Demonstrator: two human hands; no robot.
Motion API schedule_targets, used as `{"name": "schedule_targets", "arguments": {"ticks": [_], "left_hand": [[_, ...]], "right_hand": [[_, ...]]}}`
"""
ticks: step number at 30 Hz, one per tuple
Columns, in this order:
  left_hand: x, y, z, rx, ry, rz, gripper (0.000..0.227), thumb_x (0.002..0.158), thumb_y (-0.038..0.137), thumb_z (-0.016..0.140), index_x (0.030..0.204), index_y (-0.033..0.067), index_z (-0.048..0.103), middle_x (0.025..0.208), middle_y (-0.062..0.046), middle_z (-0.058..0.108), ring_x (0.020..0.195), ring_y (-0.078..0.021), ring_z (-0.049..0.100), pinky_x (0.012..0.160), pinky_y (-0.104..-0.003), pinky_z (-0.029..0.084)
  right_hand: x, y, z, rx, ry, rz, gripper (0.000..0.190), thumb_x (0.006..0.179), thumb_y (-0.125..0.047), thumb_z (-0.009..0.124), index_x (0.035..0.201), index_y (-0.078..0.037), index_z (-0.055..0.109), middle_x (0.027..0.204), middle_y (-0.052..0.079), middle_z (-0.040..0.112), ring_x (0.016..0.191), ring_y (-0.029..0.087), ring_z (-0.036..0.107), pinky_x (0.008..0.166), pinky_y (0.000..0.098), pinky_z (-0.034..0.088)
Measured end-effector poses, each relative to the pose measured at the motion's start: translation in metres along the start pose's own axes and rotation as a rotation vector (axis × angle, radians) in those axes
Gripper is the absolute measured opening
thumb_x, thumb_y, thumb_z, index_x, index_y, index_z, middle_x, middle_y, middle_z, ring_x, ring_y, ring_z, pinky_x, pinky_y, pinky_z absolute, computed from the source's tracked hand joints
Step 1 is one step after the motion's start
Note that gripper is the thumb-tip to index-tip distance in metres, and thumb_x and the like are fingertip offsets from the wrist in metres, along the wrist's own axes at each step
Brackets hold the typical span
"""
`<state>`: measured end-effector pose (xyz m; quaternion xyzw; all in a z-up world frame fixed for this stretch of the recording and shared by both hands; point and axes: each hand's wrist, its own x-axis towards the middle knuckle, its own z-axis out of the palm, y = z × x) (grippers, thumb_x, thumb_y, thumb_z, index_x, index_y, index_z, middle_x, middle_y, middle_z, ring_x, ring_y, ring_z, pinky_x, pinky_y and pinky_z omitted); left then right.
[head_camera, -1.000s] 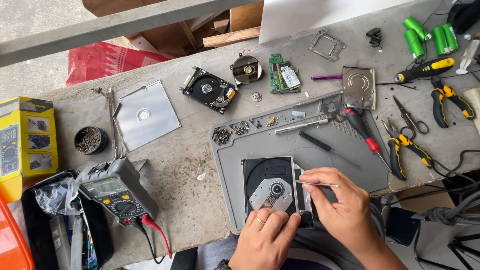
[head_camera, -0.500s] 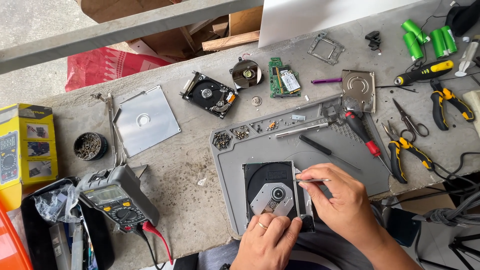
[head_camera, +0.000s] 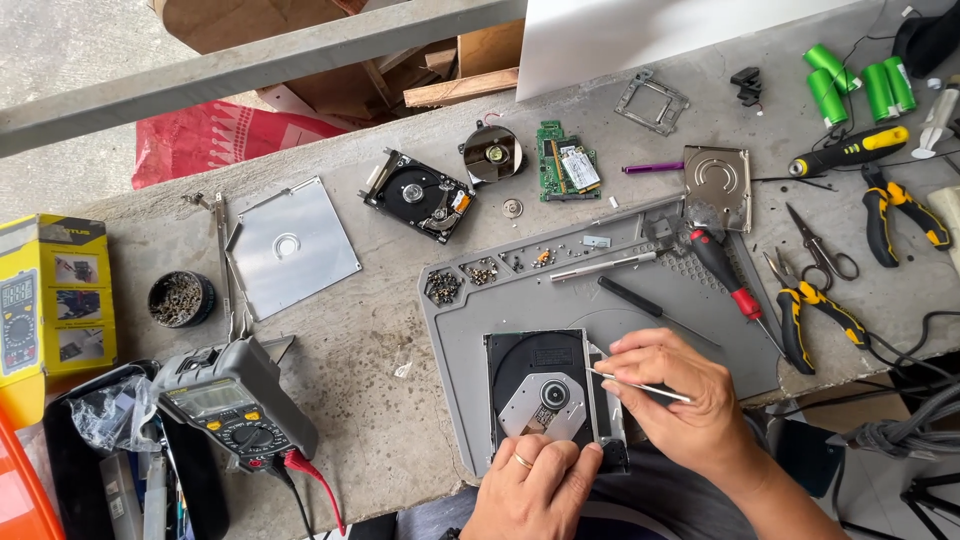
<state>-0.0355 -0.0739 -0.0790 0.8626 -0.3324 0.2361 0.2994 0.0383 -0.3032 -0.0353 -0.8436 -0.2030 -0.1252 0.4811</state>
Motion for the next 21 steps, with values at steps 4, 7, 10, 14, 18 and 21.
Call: {"name": "schedule_targets", "arguments": {"ticks": [4, 7, 10, 14, 18, 21], "left_hand": [[0.002, 0.003, -0.002, -0.051, 0.051, -0.055, 0.018, 0.115, 0.010, 0.076, 0.132, 0.0082, 0.078, 0.112, -0.008, 0.069, 0.089, -0.0270, 0.066, 0.080, -0.042, 0.058], [0.005, 0.007, -0.004, -0.043, 0.080, -0.076, 0.014, 0.115, 0.011, 0.077, 0.129, 0.0089, 0.079, 0.109, -0.007, 0.068, 0.087, -0.0248, 0.065, 0.081, -0.042, 0.059], [0.010, 0.011, -0.006, -0.037, 0.084, -0.104, 0.013, 0.114, 0.009, 0.077, 0.127, 0.0084, 0.078, 0.107, -0.006, 0.067, 0.087, -0.0233, 0.066, 0.081, -0.042, 0.060], [0.008, 0.010, -0.005, -0.042, 0.083, -0.124, 0.012, 0.114, 0.011, 0.077, 0.126, 0.0105, 0.080, 0.106, -0.005, 0.067, 0.085, -0.0236, 0.064, 0.081, -0.042, 0.060], [0.001, 0.004, 0.003, 0.002, 0.038, -0.049, 0.019, 0.117, 0.010, 0.067, 0.131, 0.0087, 0.079, 0.111, -0.006, 0.069, 0.090, -0.0253, 0.065, 0.079, -0.041, 0.056], [0.001, 0.004, 0.003, 0.042, -0.004, -0.038, 0.023, 0.118, 0.010, 0.062, 0.134, 0.0083, 0.078, 0.114, -0.007, 0.069, 0.091, -0.0287, 0.063, 0.077, -0.041, 0.053]], "right_hand": [[-0.005, 0.008, -0.004, 0.148, -0.011, -0.042, 0.022, 0.099, -0.003, 0.084, 0.107, -0.015, 0.067, 0.109, 0.006, 0.091, 0.112, 0.032, 0.090, 0.100, 0.0378, 0.073], [-0.009, 0.014, -0.003, 0.201, 0.000, -0.011, 0.025, 0.096, -0.003, 0.087, 0.105, -0.016, 0.068, 0.110, 0.007, 0.092, 0.113, 0.033, 0.090, 0.100, 0.0372, 0.074], [-0.011, 0.015, -0.003, 0.226, 0.003, -0.015, 0.027, 0.096, -0.001, 0.087, 0.109, -0.017, 0.069, 0.108, 0.008, 0.091, 0.115, 0.033, 0.090, 0.101, 0.0360, 0.075], [-0.010, 0.020, -0.002, 0.245, 0.005, 0.000, 0.028, 0.096, -0.002, 0.087, 0.106, -0.017, 0.066, 0.107, 0.010, 0.091, 0.115, 0.035, 0.091, 0.098, 0.0369, 0.076], [-0.009, 0.023, -0.001, 0.286, 0.019, 0.033, 0.028, 0.095, 0.000, 0.087, 0.106, -0.015, 0.066, 0.107, 0.011, 0.090, 0.113, 0.034, 0.092, 0.102, 0.0386, 0.075], [-0.016, 0.026, 0.002, 0.356, 0.063, 0.114, 0.027, 0.096, 0.002, 0.085, 0.106, -0.013, 0.065, 0.109, 0.015, 0.089, 0.116, 0.033, 0.090, 0.104, 0.0390, 0.075]]}}
